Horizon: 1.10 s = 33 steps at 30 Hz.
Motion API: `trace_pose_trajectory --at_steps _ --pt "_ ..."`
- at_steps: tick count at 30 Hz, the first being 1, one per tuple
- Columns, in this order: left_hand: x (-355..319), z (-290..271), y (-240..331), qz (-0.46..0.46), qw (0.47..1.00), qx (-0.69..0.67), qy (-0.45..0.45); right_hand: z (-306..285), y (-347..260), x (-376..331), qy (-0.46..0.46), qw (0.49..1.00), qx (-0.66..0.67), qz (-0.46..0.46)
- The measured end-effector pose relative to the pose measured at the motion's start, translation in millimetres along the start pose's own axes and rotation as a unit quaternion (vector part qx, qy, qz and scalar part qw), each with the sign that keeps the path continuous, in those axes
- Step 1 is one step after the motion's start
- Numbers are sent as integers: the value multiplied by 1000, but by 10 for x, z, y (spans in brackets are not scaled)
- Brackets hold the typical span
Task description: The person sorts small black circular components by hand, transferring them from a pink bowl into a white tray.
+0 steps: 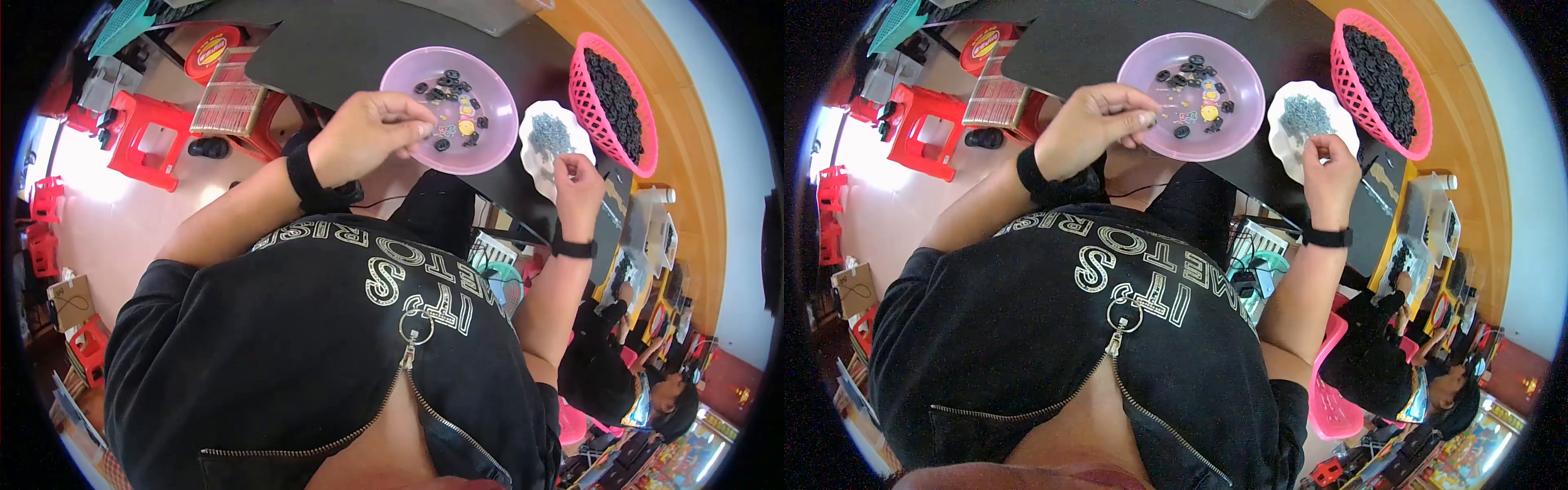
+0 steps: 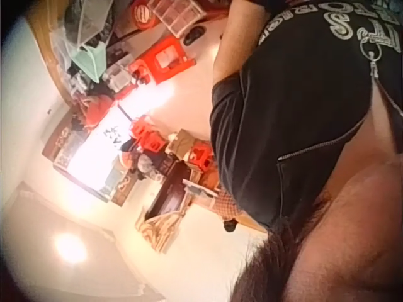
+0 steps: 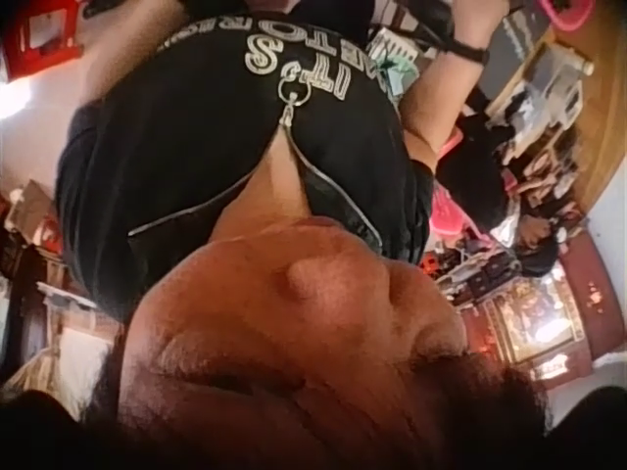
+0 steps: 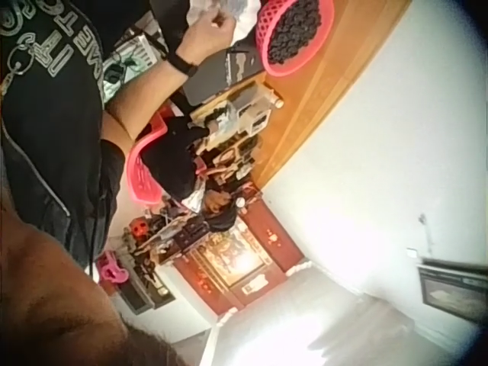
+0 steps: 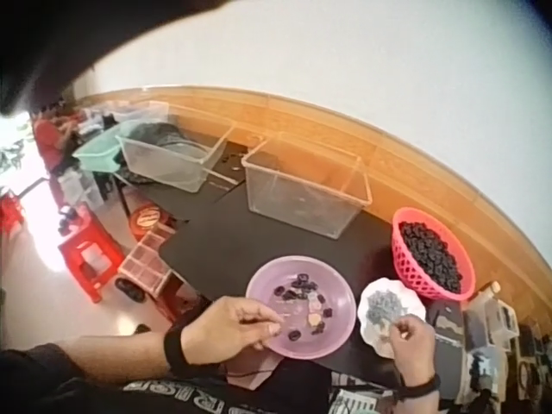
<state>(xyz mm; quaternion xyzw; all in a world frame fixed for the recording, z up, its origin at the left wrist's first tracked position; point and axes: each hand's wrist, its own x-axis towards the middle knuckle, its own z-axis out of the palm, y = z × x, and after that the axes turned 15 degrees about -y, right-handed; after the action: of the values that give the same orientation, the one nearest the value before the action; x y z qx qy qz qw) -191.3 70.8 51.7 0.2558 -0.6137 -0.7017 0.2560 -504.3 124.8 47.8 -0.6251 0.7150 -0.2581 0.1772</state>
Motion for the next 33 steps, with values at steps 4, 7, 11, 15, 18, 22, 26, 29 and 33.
trace_pose_trajectory --at_steps 4,7,11,15,18,22,26,29,33 --pt "-71 125 -99 -63 993 -58 -77 206 -387 -255 -73 946 314 -39" --pt "-29 159 -207 -49 986 -113 -117 445 -609 -418 -96 912 394 -51" --pt "-27 198 -163 -59 987 -104 -109 574 -767 -544 -141 879 455 -31" --pt "-38 206 -163 -51 988 -83 -119 621 -844 -589 -153 876 457 -6" --pt "-35 223 -187 -66 989 -63 -113 657 -861 -594 -148 877 458 -4" --pt "-38 237 -216 -38 993 3 -114 709 -852 -598 -147 886 440 -13" --pt "-62 274 -157 -39 994 -1 -102 722 -883 -598 -156 883 442 -12" --pt "-81 278 -94 -72 991 -32 -111 743 -885 -598 -171 883 438 -13" --pt "-82 273 -141 -65 991 -28 -110 744 -915 -612 -187 879 438 -10"
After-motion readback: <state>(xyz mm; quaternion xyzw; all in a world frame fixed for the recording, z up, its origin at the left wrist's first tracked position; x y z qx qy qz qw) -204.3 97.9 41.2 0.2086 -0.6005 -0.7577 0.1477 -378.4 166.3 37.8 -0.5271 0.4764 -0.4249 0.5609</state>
